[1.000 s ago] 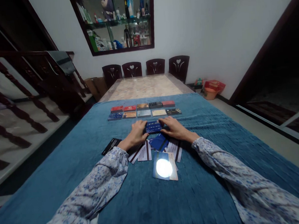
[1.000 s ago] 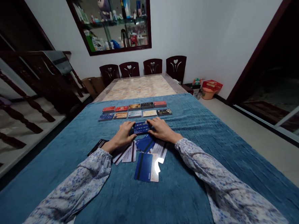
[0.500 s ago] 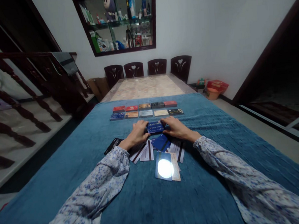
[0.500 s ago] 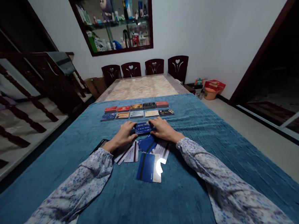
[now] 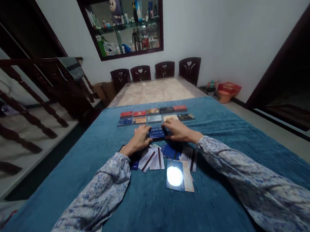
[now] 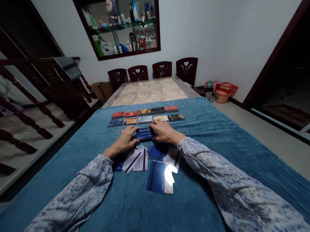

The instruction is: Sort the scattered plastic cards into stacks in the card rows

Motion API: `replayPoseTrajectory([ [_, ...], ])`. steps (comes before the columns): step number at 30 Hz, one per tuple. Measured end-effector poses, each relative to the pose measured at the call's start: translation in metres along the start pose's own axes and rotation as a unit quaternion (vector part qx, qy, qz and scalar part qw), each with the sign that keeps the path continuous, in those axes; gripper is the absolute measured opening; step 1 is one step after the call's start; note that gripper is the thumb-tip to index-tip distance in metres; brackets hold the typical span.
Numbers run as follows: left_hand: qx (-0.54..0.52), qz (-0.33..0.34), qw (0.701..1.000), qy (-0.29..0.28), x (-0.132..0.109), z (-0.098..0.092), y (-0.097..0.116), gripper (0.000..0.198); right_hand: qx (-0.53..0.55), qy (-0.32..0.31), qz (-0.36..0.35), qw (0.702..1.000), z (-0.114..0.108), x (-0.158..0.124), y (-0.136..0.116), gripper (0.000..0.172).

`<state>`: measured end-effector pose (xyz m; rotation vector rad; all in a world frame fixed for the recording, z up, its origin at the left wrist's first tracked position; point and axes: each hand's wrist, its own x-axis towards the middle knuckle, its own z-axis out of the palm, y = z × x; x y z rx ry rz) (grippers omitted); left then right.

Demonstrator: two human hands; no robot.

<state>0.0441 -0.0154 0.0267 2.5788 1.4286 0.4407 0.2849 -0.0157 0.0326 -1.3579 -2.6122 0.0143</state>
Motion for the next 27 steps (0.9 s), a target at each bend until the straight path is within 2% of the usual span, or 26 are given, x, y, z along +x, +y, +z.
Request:
replayPoseTrajectory([
  [18, 0.032, -0.055, 0.998, -0.014, -0.007, -0.028, -0.068, 0.058, -0.015, -0.034, 0.002, 0.999, -0.004, 0.066, -0.048, 0.044],
  [27, 0.07, -0.076, 0.994, -0.021, -0.008, -0.049, -0.102, 0.059, -0.019, -0.03, -0.002, 0.999, 0.005, 0.106, -0.063, 0.048],
])
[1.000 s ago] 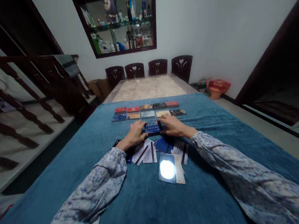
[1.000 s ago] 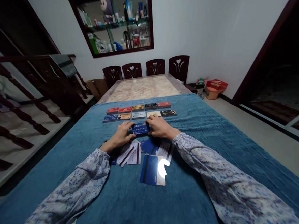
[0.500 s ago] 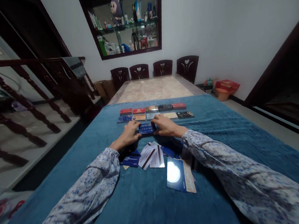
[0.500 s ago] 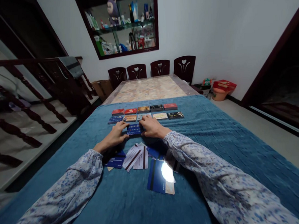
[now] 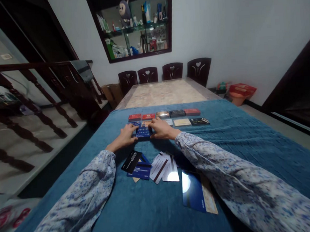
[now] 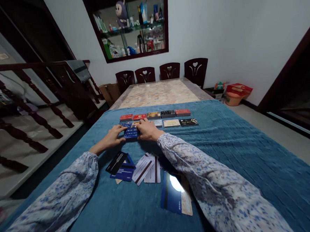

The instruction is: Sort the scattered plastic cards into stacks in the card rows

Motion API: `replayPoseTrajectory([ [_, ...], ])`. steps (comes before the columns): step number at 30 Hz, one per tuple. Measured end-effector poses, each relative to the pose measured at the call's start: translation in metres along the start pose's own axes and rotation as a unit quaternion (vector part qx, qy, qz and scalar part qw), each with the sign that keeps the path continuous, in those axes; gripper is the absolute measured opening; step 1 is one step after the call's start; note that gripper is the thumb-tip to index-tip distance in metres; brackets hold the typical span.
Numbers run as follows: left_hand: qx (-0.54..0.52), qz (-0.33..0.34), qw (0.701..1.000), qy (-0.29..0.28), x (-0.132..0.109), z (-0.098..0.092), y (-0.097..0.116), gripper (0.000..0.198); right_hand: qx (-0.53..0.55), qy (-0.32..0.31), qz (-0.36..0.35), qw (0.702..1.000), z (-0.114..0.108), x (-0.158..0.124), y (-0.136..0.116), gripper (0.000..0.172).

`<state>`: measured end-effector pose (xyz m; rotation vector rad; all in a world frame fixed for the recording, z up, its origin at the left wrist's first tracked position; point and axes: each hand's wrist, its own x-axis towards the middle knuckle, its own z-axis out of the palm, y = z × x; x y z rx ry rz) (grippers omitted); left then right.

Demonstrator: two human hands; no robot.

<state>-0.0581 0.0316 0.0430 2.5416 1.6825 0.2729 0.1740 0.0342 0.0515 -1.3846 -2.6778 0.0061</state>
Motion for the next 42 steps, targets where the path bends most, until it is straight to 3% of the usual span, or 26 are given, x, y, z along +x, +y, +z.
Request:
replayPoseTrajectory([
  [16, 0.047, -0.018, 0.998, -0.024, 0.031, -0.017, -0.05, 0.056, -0.002, -0.013, 0.006, 1.0, -0.001, 0.065, -0.015, 0.056],
  [21, 0.042, -0.007, 0.999, -0.022, 0.046, -0.019, -0.062, 0.053, 0.003, -0.019, -0.001, 1.0, 0.001, 0.086, -0.016, 0.049],
  [33, 0.032, -0.036, 0.997, -0.062, 0.067, -0.018, -0.071, 0.044, 0.015, -0.061, -0.013, 0.998, 0.009, 0.111, -0.009, 0.049],
  [42, 0.013, -0.04, 0.995, -0.092, 0.069, -0.018, -0.066, 0.034, 0.025, -0.059, -0.037, 0.997, 0.018, 0.119, -0.004, 0.042],
])
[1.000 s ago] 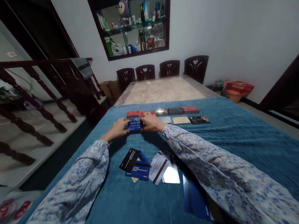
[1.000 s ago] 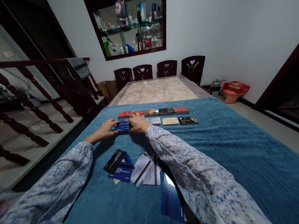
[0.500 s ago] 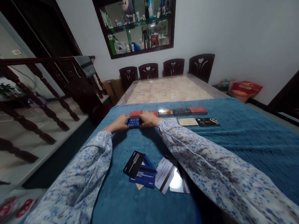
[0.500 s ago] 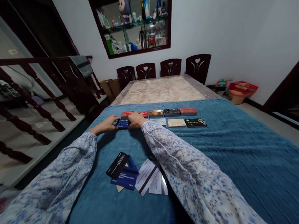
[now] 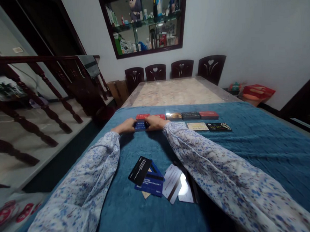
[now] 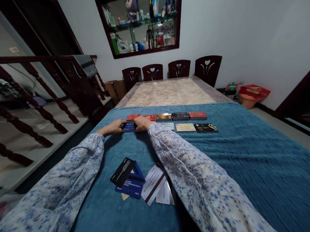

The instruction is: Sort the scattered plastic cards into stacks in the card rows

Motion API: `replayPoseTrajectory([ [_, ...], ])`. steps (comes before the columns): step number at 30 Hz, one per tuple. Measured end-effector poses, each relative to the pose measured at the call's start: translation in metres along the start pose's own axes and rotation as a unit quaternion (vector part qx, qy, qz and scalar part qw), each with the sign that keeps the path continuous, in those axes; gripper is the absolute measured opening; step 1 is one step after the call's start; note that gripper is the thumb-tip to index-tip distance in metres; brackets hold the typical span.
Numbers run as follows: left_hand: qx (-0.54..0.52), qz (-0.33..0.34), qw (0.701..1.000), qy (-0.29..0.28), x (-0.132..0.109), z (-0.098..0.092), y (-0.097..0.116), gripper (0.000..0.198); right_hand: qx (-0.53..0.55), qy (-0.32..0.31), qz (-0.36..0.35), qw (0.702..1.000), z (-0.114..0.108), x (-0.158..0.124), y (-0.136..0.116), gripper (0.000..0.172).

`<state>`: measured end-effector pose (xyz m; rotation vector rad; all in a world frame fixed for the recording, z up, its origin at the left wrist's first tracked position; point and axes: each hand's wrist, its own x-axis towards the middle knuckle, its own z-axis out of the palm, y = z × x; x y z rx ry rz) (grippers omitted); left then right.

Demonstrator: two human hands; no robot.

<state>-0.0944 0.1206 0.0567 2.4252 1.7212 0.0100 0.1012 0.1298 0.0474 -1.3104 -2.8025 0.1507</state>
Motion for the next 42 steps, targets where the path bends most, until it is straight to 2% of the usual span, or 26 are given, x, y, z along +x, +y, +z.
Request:
replayPoseTrajectory([
  [14, 0.014, -0.01, 1.0, 0.001, -0.002, 0.005, 0.003, 0.031, -0.012, -0.013, -0.009, 1.0, -0.004, -0.002, -0.005, 0.04],
  [21, 0.001, -0.016, 1.0, 0.012, -0.004, 0.01, 0.002, 0.042, -0.017, -0.011, -0.009, 1.0, -0.006, -0.006, -0.008, 0.04],
  [28, -0.034, -0.006, 0.997, 0.068, -0.01, 0.02, -0.005, 0.055, -0.025, -0.008, -0.009, 1.0, -0.006, -0.007, -0.008, 0.039],
  [33, -0.056, -0.004, 0.993, 0.106, -0.016, 0.029, -0.008, 0.055, -0.02, -0.007, -0.006, 1.0, -0.007, -0.008, -0.009, 0.039],
  [37, -0.042, -0.026, 0.991, 0.121, -0.023, 0.032, -0.008, 0.055, -0.028, -0.005, 0.005, 1.0, -0.007, -0.011, -0.009, 0.043],
  [40, -0.019, -0.051, 0.991, 0.124, -0.03, 0.035, -0.008, 0.058, -0.036, 0.018, 0.013, 0.999, -0.007, -0.016, -0.007, 0.053],
  [42, -0.009, -0.06, 0.99, 0.127, -0.035, 0.037, -0.008, 0.057, -0.037, 0.034, 0.012, 0.999, -0.006, -0.02, -0.006, 0.053],
])
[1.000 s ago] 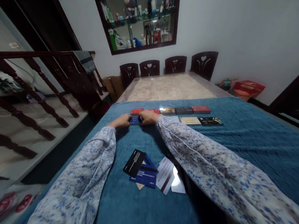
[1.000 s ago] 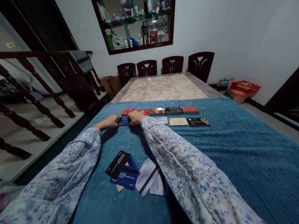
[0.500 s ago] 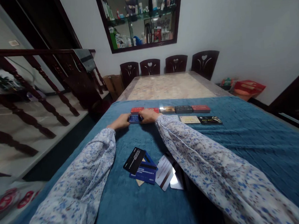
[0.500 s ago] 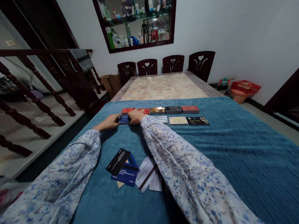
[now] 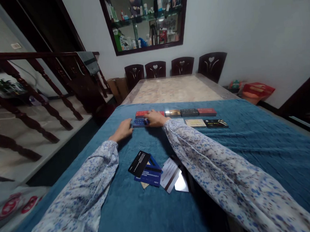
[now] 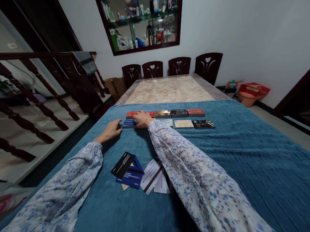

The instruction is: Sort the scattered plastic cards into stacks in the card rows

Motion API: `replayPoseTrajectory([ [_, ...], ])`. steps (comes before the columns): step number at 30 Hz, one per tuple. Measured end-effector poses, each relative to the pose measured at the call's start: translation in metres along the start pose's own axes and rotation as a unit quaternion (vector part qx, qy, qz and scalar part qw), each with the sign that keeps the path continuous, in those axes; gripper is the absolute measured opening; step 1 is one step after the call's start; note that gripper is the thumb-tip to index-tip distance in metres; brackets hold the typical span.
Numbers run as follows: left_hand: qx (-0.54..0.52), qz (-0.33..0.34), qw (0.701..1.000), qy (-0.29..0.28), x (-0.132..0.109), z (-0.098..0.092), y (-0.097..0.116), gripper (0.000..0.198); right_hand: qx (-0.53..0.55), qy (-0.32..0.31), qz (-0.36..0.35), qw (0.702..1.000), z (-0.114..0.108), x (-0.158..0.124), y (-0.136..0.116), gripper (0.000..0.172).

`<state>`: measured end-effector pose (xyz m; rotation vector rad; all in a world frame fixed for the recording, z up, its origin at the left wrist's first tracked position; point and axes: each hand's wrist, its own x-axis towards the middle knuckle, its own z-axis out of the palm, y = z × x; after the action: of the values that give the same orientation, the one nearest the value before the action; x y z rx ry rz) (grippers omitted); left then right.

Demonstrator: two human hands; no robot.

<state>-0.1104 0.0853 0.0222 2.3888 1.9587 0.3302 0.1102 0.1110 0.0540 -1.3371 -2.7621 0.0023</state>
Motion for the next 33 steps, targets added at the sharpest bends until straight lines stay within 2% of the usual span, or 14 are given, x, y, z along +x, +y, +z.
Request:
replayPoseTrajectory([
  [4, 0.013, -0.008, 1.0, 0.013, -0.012, 0.002, -0.002, 0.051, 0.004, 0.023, -0.022, 0.999, 0.002, -0.009, 0.001, 0.042],
  [12, -0.016, -0.011, 1.0, 0.017, -0.038, -0.001, 0.005, 0.042, 0.023, 0.056, -0.084, 0.995, 0.006, -0.034, -0.003, 0.038],
  [17, -0.046, 0.012, 0.998, 0.027, -0.058, -0.002, 0.013, 0.037, 0.032, 0.081, -0.128, 0.988, 0.009, -0.054, -0.005, 0.034],
  [28, -0.076, 0.051, 0.995, 0.044, -0.1, -0.006, 0.033, 0.03, 0.076, 0.16, -0.195, 0.965, 0.037, -0.079, -0.018, 0.031],
  [33, -0.084, 0.052, 0.993, 0.056, -0.112, -0.007, 0.037, 0.026, 0.095, 0.146, -0.222, 0.959, 0.036, -0.092, -0.026, 0.031],
])
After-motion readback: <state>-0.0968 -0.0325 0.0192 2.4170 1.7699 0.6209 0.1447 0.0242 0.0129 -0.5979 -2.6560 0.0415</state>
